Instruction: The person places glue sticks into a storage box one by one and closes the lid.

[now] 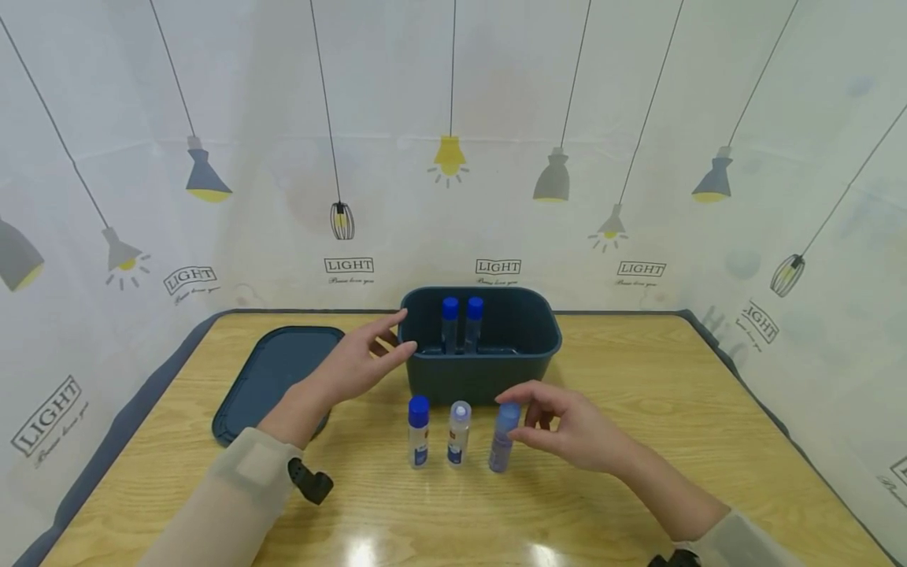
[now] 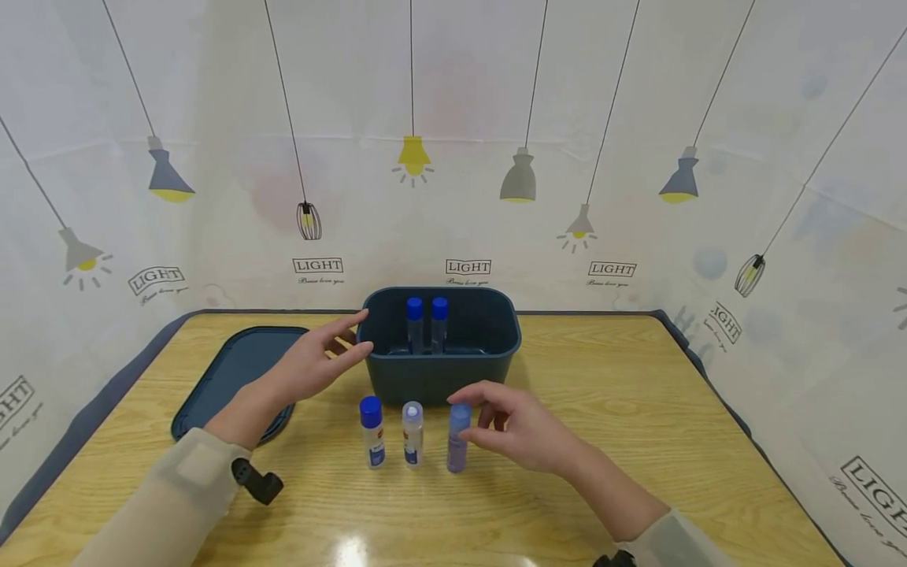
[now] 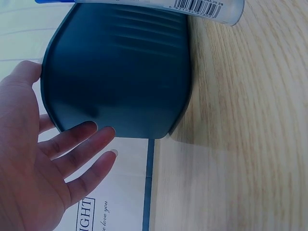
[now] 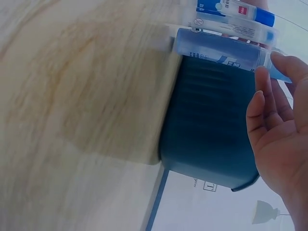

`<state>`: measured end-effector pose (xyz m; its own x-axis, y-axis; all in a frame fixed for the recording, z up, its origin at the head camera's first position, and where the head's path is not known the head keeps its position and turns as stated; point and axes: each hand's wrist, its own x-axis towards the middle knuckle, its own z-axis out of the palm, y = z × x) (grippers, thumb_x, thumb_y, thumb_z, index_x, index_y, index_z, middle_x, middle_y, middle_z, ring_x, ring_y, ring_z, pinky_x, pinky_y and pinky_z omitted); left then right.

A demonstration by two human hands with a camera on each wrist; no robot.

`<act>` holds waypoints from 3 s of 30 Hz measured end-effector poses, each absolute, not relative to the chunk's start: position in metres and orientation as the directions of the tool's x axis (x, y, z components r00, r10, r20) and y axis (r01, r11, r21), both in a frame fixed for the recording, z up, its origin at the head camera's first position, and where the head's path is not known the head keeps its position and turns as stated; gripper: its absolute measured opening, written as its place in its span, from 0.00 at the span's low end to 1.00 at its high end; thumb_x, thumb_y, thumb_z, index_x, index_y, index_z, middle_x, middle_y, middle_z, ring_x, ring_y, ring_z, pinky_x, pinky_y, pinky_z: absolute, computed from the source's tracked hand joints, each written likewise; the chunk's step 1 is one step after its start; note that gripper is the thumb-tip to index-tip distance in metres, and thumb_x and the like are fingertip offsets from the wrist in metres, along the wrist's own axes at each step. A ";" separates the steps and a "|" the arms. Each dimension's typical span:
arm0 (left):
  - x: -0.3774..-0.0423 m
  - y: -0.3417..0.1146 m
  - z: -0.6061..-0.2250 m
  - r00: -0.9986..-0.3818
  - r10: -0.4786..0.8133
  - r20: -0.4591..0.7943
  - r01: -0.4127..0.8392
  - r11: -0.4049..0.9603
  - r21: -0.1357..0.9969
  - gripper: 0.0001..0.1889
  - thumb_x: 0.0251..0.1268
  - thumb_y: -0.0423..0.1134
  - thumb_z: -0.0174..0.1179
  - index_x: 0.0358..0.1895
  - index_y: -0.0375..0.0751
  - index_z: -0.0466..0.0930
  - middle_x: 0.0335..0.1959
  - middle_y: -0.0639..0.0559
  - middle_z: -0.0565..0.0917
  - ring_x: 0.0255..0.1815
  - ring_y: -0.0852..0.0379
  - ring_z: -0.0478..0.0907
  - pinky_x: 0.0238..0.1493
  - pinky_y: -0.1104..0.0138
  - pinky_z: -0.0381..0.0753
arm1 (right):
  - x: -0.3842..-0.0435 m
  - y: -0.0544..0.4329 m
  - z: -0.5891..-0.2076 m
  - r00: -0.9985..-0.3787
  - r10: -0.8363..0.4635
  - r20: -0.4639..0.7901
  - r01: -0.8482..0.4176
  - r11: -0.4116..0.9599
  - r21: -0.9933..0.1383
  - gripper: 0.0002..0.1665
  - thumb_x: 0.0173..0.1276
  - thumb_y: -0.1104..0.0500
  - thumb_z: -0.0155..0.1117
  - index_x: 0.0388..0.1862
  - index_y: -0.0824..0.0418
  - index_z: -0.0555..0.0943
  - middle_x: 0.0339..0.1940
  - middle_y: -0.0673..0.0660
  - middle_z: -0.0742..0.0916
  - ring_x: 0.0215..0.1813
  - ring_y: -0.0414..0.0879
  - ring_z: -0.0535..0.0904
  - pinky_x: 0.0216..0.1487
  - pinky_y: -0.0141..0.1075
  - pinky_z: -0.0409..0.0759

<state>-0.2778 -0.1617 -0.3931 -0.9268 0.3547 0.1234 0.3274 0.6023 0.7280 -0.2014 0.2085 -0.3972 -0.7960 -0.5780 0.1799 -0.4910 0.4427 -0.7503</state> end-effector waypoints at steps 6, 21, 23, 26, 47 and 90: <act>-0.277 -0.161 -0.392 -0.929 0.350 0.120 0.323 0.608 0.725 0.40 0.82 0.65 0.60 0.89 0.57 0.61 0.64 0.45 0.83 0.57 0.47 0.84 0.53 0.55 0.88 | -0.197 0.216 -0.388 -0.786 -0.567 0.246 -0.532 0.419 -0.736 0.23 0.75 0.59 0.77 0.67 0.48 0.85 0.38 0.51 0.86 0.34 0.42 0.81 0.32 0.33 0.80; -0.278 -0.162 -0.392 -0.930 0.350 0.113 0.318 0.611 0.725 0.41 0.81 0.67 0.59 0.89 0.57 0.61 0.65 0.45 0.83 0.58 0.46 0.84 0.54 0.53 0.88 | -0.189 0.224 -0.345 -0.689 -0.534 0.491 -0.701 0.318 -0.638 0.29 0.71 0.72 0.75 0.68 0.56 0.84 0.32 0.47 0.84 0.30 0.41 0.79 0.30 0.33 0.79; -0.278 -0.162 -0.392 -0.929 0.351 0.115 0.321 0.611 0.724 0.41 0.81 0.67 0.59 0.89 0.57 0.61 0.65 0.45 0.83 0.58 0.46 0.84 0.55 0.53 0.88 | -0.189 0.224 -0.339 -0.679 -0.523 0.516 -0.714 0.308 -0.629 0.29 0.70 0.74 0.75 0.68 0.58 0.83 0.32 0.48 0.84 0.30 0.41 0.79 0.29 0.33 0.78; -0.278 -0.162 -0.392 -0.928 0.353 0.116 0.322 0.610 0.724 0.41 0.81 0.66 0.59 0.89 0.58 0.61 0.65 0.45 0.83 0.57 0.47 0.84 0.55 0.54 0.88 | -0.190 0.224 -0.332 -0.683 -0.497 0.535 -0.716 0.310 -0.626 0.30 0.70 0.74 0.74 0.68 0.60 0.83 0.32 0.48 0.84 0.30 0.41 0.79 0.28 0.33 0.77; -0.277 -0.161 -0.394 -0.929 0.350 0.116 0.321 0.612 0.723 0.40 0.81 0.67 0.59 0.89 0.60 0.60 0.65 0.45 0.83 0.57 0.47 0.83 0.53 0.54 0.88 | -0.236 0.217 -0.298 -0.725 -0.300 0.620 -0.685 0.409 -0.603 0.29 0.74 0.69 0.74 0.71 0.56 0.82 0.46 0.46 0.88 0.30 0.41 0.82 0.30 0.32 0.76; -0.279 -0.163 -0.396 -0.923 0.359 0.137 0.341 0.602 0.722 0.39 0.83 0.64 0.59 0.89 0.59 0.60 0.64 0.45 0.84 0.56 0.48 0.84 0.55 0.52 0.87 | -0.341 0.197 -0.350 -0.930 -0.258 0.261 -0.367 0.681 -0.634 0.27 0.79 0.51 0.73 0.73 0.53 0.81 0.64 0.62 0.88 0.61 0.59 0.82 0.61 0.57 0.82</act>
